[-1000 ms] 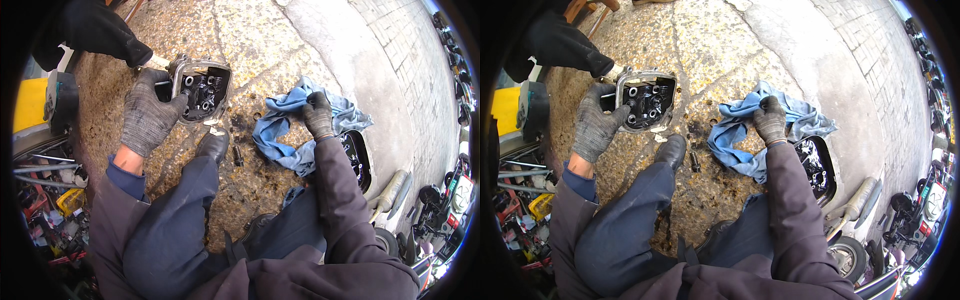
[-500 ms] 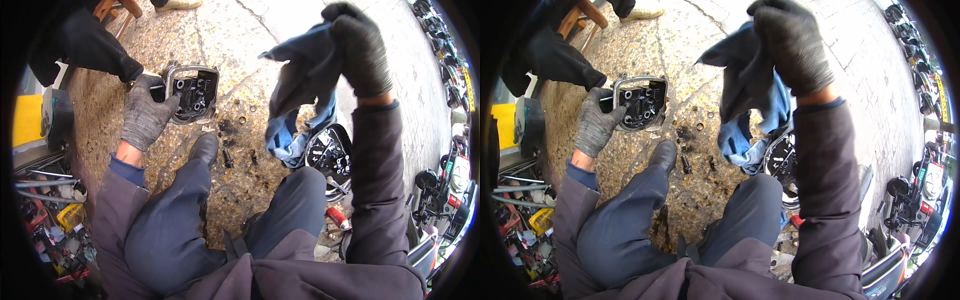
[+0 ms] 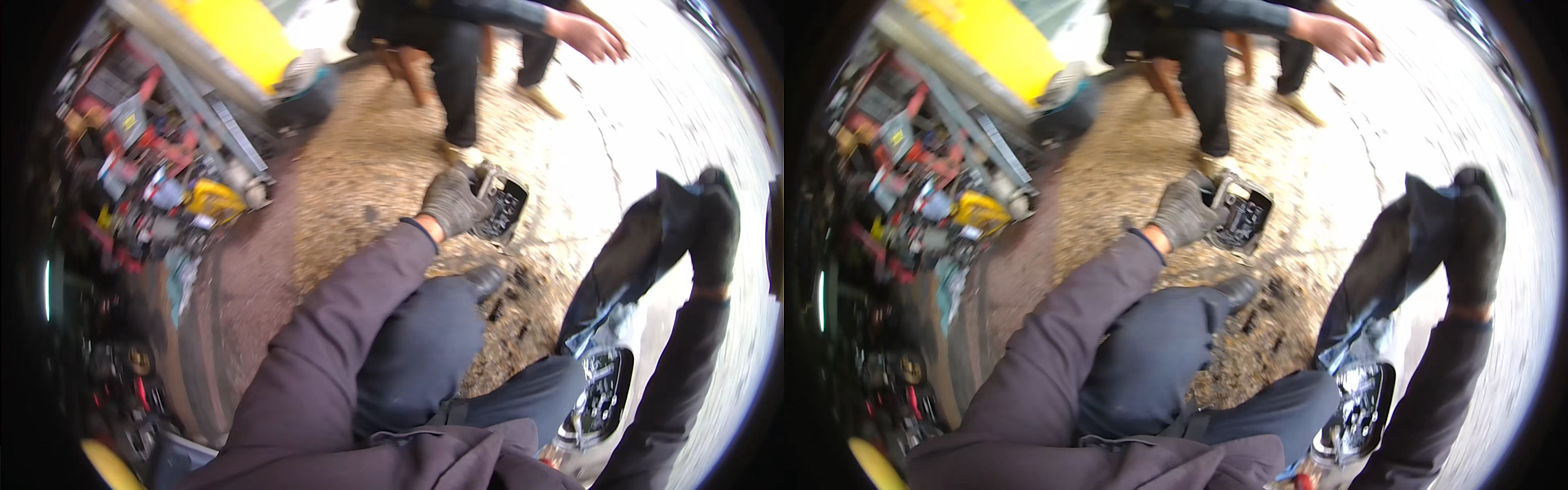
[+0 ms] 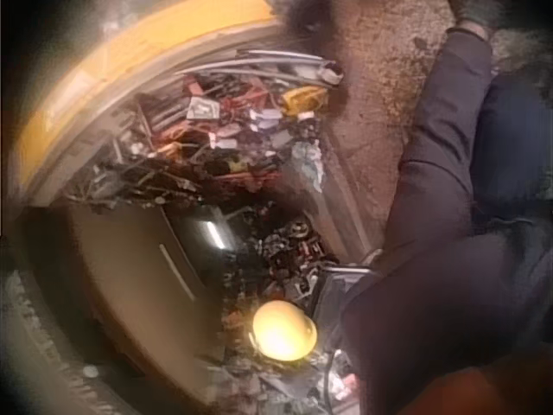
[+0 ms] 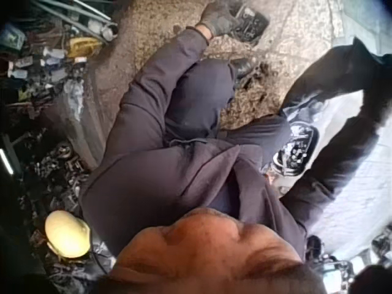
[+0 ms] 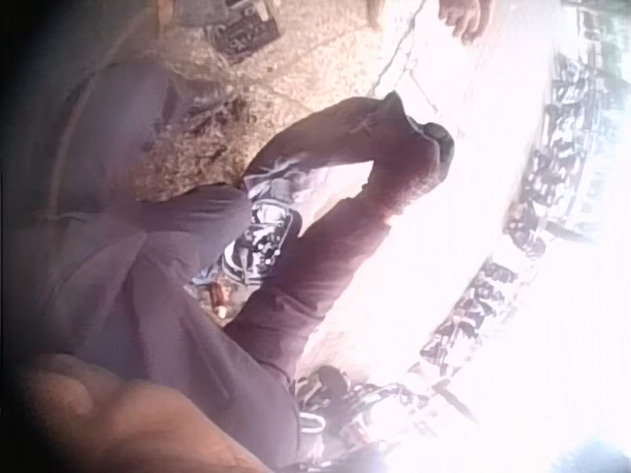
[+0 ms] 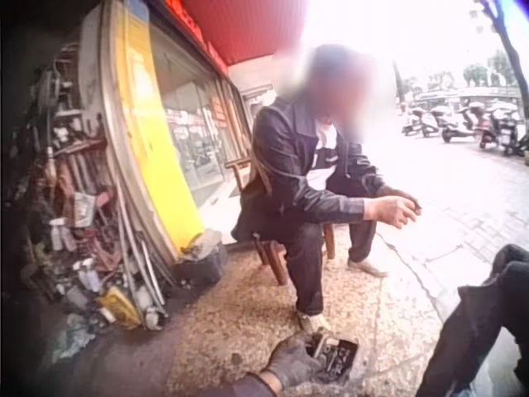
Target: The person works under the front of a motorcycle, using a wrench to loosen and remove bolts from the engine area. They then remove a metal engine cover and wipe it with a cloth to clean off oil and grime.
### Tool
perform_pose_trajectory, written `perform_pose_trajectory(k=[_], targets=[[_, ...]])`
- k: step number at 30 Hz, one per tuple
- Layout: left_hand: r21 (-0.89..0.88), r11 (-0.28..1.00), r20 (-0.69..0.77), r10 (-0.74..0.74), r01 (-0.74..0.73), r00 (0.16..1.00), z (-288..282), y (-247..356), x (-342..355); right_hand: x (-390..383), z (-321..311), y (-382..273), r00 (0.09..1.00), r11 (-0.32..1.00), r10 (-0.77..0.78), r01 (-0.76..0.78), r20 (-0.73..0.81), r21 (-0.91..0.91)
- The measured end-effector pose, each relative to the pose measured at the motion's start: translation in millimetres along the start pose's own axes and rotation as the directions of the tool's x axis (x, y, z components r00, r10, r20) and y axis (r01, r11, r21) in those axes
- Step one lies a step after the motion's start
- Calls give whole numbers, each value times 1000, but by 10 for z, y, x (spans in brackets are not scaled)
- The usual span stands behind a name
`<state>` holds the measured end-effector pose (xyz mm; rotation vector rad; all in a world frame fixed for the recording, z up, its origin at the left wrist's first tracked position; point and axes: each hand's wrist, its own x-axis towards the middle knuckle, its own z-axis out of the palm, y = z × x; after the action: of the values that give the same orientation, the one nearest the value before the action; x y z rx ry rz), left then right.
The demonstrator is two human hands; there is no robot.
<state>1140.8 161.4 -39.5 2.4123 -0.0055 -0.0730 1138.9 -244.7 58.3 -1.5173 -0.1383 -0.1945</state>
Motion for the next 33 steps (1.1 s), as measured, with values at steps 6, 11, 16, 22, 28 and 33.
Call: perform_pose_trajectory(k=[6, 11, 16, 22, 28, 33], targets=[[47, 934, -276, -328, 354, 903, -752, -842, -502, -342, 659, 483, 955, 809, 142, 39, 260, -586], [116, 889, -345, -381, 442, 858, -988, -1430, -432, -1237, 460, 1664, 902, 424, 147, 313, 405, -850], [-75, 932, -255, -361, 354, 897, -1171, -2070, -158, -1525, 411, 1986, 815, 581, 483, -25, 320, -813], [-268, 773, -212, -629, 574, 748, -1937, -2695, -169, -621, 1969, 1199, 492, 411, 864, -573, 103, -709], [-489, 761, -418, -634, 428, 651, -3189, -3301, -1131, 465, 4574, 643, 383, 629, 564, 375, 732, -681], [-663, 363, -374, -918, 655, 130, -4293, -3719, -2450, 818, 6995, -92, 103, 695, 350, 639, 931, -331]])
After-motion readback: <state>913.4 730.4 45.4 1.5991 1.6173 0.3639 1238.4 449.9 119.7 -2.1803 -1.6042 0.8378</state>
